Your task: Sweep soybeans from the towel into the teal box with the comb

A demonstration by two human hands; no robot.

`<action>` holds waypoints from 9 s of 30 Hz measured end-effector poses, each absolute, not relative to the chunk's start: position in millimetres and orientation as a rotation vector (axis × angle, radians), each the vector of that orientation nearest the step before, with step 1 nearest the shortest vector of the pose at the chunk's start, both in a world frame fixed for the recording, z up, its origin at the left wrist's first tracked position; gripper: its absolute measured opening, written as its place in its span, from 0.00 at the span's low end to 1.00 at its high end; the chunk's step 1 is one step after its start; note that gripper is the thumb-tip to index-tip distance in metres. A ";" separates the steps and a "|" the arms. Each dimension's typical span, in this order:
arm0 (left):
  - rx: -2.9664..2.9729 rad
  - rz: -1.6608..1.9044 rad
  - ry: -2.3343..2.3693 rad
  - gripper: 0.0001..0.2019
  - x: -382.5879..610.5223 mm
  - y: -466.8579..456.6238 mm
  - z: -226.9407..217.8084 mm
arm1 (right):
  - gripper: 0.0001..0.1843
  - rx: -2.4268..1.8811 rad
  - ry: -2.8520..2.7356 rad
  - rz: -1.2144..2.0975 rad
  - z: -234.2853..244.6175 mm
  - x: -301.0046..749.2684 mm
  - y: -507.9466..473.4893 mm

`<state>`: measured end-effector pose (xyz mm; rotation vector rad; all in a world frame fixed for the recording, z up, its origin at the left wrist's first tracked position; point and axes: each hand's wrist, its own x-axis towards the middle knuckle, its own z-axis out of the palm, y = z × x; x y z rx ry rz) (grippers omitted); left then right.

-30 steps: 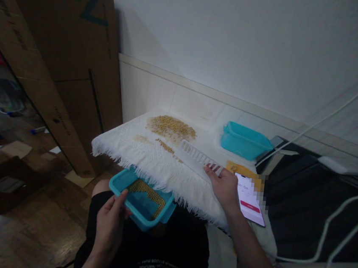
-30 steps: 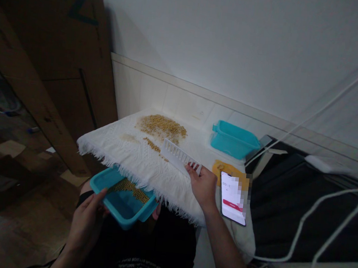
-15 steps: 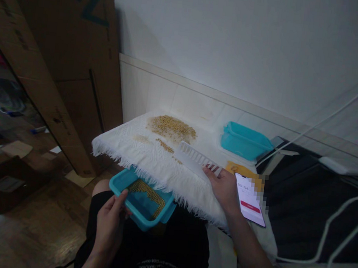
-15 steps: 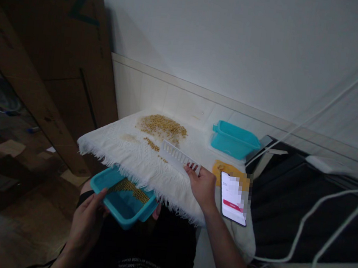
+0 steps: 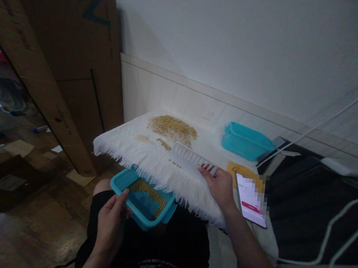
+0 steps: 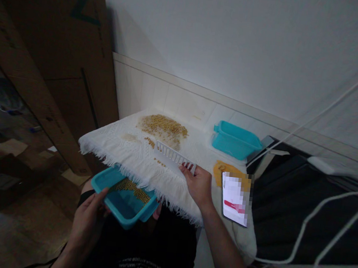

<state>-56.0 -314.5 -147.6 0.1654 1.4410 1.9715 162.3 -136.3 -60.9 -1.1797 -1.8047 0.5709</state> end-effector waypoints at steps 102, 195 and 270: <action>0.175 1.985 1.422 0.22 -57.0 -318.1 -139.4 | 0.20 -1.164 -1.775 0.611 -60.1 150.3 -157.9; 0.156 2.005 1.413 0.21 -60.8 -319.7 -137.5 | 0.21 -1.113 -1.814 0.659 -60.7 134.0 -141.6; 0.131 2.034 1.373 0.21 -68.9 -321.7 -132.0 | 0.28 -0.988 -1.850 1.021 -57.0 118.2 -119.8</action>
